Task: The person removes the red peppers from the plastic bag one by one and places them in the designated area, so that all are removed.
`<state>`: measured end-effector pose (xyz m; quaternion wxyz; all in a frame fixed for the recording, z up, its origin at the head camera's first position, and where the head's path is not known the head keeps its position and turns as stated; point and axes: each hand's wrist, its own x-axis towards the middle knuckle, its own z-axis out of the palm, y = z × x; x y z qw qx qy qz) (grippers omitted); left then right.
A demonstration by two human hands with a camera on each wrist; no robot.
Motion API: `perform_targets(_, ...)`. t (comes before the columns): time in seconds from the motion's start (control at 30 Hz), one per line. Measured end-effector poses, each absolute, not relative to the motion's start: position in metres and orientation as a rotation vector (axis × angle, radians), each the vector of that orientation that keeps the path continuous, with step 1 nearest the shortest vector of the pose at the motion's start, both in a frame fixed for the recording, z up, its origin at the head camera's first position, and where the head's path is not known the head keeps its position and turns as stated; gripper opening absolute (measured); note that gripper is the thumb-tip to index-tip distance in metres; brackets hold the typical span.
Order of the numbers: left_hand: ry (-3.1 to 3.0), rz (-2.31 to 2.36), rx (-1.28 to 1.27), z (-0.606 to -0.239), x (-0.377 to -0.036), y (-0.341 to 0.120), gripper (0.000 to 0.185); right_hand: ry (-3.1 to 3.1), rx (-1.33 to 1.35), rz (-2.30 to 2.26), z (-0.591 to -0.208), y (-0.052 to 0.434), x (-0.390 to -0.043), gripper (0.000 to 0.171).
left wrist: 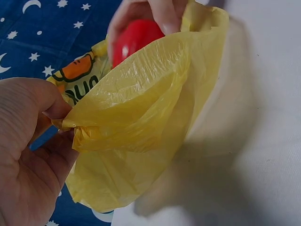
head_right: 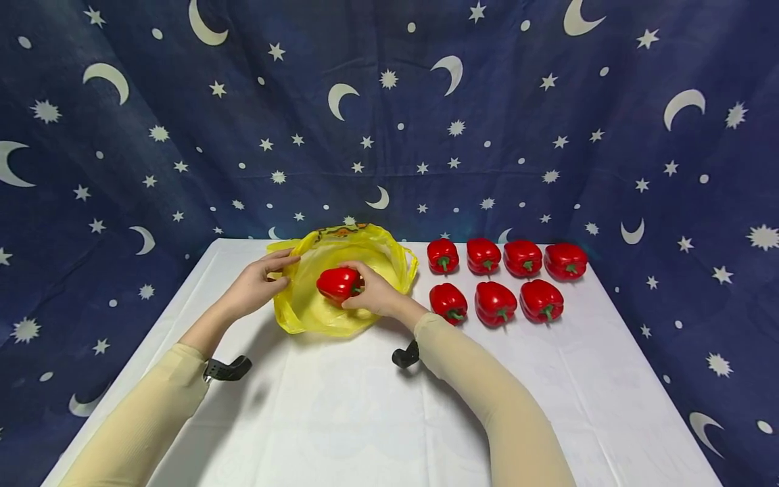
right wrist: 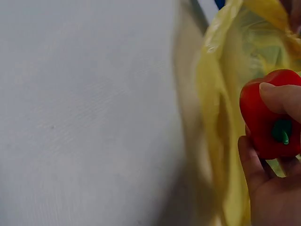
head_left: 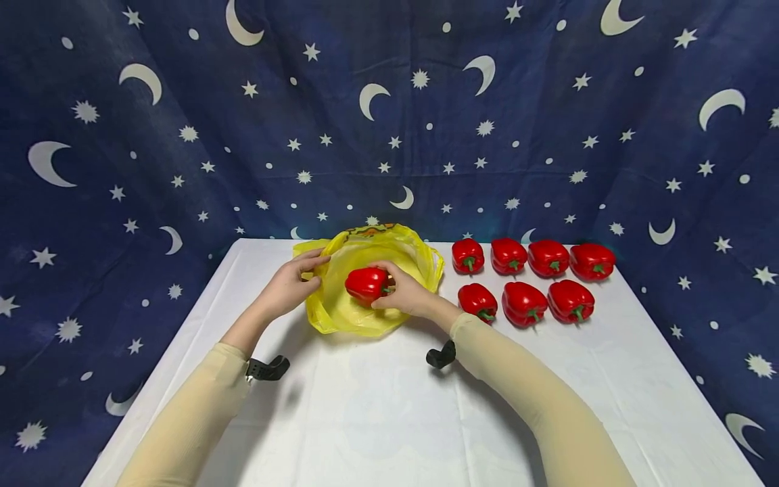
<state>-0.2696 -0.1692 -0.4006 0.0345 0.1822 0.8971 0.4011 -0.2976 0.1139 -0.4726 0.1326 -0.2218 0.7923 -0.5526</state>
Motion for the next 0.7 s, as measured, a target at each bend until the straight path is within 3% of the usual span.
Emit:
perform_targets(0.37,2.776,1.230,0.580,-0.402,-0.271,-0.173,0.052,2.330,-0.568,-1.648,-0.425,0.152,-0.276,0.084)
perform_targets(0.7,2.779,1.223,0.604,-0.402,-0.274,-0.171,0.052,2.417,-0.484,-1.705,-0.400,0.226,-0.259,0.088)
